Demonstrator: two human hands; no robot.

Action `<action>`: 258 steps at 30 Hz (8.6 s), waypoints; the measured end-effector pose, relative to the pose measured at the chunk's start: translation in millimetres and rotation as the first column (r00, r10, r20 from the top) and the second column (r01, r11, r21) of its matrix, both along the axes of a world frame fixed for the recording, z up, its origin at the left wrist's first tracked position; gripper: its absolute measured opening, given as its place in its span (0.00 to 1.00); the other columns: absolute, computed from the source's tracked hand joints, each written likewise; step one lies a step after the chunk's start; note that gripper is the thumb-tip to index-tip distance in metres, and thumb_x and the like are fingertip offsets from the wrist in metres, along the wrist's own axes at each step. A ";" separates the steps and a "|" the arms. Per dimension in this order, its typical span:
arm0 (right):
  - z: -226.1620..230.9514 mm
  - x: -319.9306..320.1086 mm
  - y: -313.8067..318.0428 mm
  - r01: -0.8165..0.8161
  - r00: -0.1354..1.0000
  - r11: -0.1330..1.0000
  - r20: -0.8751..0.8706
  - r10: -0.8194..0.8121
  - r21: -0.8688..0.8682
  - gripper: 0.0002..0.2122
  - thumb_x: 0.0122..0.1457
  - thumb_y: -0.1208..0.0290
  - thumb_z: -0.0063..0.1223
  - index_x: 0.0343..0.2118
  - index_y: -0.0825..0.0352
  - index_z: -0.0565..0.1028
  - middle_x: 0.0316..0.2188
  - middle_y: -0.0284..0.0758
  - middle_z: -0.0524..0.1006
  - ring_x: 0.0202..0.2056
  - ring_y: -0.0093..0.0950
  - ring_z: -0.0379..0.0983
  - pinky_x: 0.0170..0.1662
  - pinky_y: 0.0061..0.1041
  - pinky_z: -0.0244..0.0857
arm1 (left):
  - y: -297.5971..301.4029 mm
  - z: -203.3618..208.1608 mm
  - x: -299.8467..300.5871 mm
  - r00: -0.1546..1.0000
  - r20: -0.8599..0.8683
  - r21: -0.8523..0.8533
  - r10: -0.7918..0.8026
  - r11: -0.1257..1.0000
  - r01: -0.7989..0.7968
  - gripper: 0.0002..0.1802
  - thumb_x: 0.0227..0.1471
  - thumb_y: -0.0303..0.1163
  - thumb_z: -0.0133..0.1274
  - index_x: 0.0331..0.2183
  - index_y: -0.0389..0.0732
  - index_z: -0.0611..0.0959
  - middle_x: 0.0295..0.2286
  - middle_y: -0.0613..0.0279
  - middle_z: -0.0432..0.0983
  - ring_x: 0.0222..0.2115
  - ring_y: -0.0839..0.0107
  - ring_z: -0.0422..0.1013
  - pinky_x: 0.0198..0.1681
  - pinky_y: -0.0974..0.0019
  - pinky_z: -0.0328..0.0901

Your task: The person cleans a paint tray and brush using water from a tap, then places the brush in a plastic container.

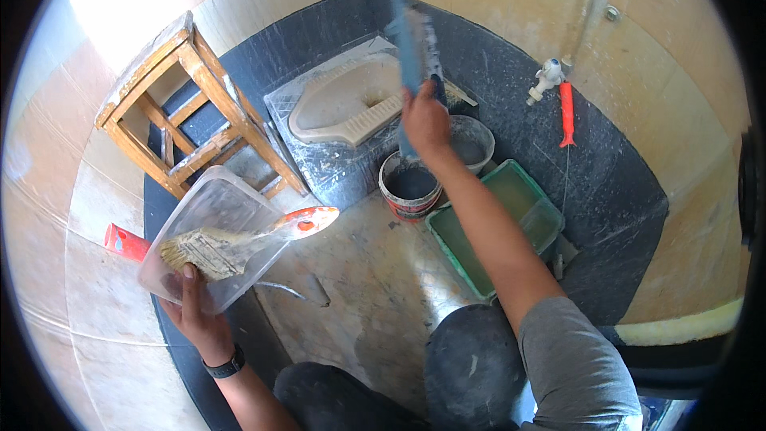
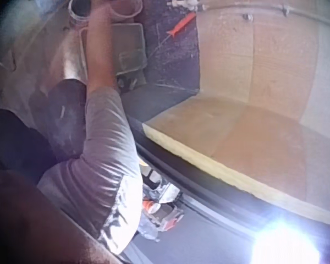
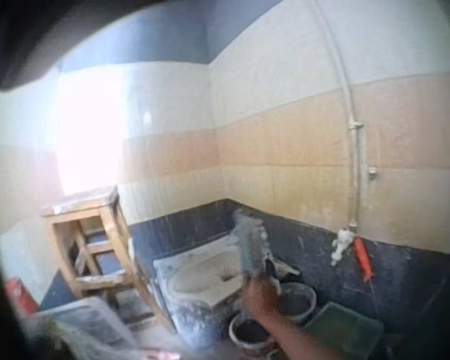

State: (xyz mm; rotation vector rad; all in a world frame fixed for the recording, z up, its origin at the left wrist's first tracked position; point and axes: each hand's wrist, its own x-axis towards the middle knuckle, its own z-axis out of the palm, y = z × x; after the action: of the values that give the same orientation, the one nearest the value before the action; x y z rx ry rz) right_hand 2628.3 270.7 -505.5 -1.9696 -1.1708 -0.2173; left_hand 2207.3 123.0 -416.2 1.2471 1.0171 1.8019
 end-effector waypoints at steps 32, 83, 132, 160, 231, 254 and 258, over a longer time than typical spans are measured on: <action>-7.0 -64.3 -63.0 -0.775 0.494 0.596 0.388 0.778 -0.210 0.14 0.59 0.62 0.57 0.44 0.61 0.72 0.33 0.38 0.79 0.35 0.38 0.78 0.33 0.36 0.72 | -53.7 51.6 -24.8 0.946 0.166 0.110 0.277 0.949 -0.297 0.30 0.63 0.38 0.45 0.62 0.35 0.64 0.60 0.50 0.62 0.61 0.59 0.59 0.64 0.49 0.53; -157.0 115.5 -138.6 -0.048 0.932 0.959 0.333 0.144 -0.280 0.10 0.50 0.83 0.56 0.37 0.69 0.77 0.50 0.47 0.70 0.65 0.49 0.55 0.64 0.46 0.57 | 1.9 36.2 -9.4 0.951 -0.001 0.112 0.308 0.945 -0.306 0.31 0.60 0.30 0.53 0.62 0.32 0.65 0.56 0.52 0.67 0.56 0.65 0.63 0.61 0.57 0.56; 153.8 -117.9 -118.9 0.016 -0.810 0.999 -0.586 -0.007 -0.035 0.07 0.72 0.64 0.37 0.41 0.61 0.63 0.19 0.27 0.58 0.22 0.22 0.57 0.32 0.34 0.65 | -103.8 219.0 121.9 0.897 -0.262 -0.530 -0.357 0.830 0.175 0.17 0.42 0.23 0.62 0.38 0.36 0.81 0.52 0.43 0.69 0.53 0.58 0.67 0.52 0.61 0.64; 136.7 -178.2 -233.4 -0.168 0.829 0.575 -0.430 -0.358 -0.801 0.21 0.63 0.57 0.46 0.54 0.65 0.65 0.46 0.56 0.76 0.41 0.55 0.77 0.44 0.48 0.72 | -233.9 100.9 -41.1 0.963 0.105 -0.887 -0.247 0.416 0.203 0.19 0.51 0.23 0.62 0.45 0.33 0.77 0.40 0.60 0.77 0.41 0.71 0.72 0.48 0.65 0.66; 165.7 -109.8 -214.4 -0.188 0.973 0.047 -0.193 -0.126 -0.981 0.26 0.64 0.72 0.38 0.67 0.65 0.57 0.48 0.56 0.76 0.50 0.50 0.75 0.51 0.47 0.70 | -201.6 33.8 -37.5 0.939 0.109 -0.878 -0.325 0.411 0.244 0.19 0.50 0.25 0.64 0.45 0.35 0.78 0.39 0.63 0.78 0.39 0.74 0.73 0.46 0.67 0.68; 193.2 -62.2 -187.1 -0.184 0.970 0.360 -0.228 -0.083 -0.915 0.30 0.59 0.72 0.46 0.66 0.67 0.57 0.42 0.57 0.77 0.45 0.53 0.76 0.46 0.47 0.71 | -173.2 48.4 -30.0 0.950 0.112 -0.872 -0.290 0.430 0.234 0.18 0.51 0.23 0.62 0.44 0.34 0.77 0.39 0.63 0.77 0.41 0.74 0.72 0.48 0.68 0.67; 211.7 -80.5 -210.8 -0.250 0.956 0.106 -0.263 -0.133 -0.962 0.32 0.59 0.72 0.46 0.68 0.66 0.55 0.45 0.56 0.75 0.46 0.52 0.75 0.49 0.46 0.71 | -176.8 42.0 -32.7 0.948 0.140 -0.875 -0.285 0.413 0.254 0.18 0.50 0.22 0.61 0.45 0.33 0.77 0.39 0.62 0.77 0.41 0.74 0.72 0.48 0.68 0.67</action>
State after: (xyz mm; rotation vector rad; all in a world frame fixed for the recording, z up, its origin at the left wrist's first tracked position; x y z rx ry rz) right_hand 2547.7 59.9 -293.8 -2.9194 -1.2897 1.3114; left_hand 2174.6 -53.8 -374.2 0.6707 1.4057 0.7211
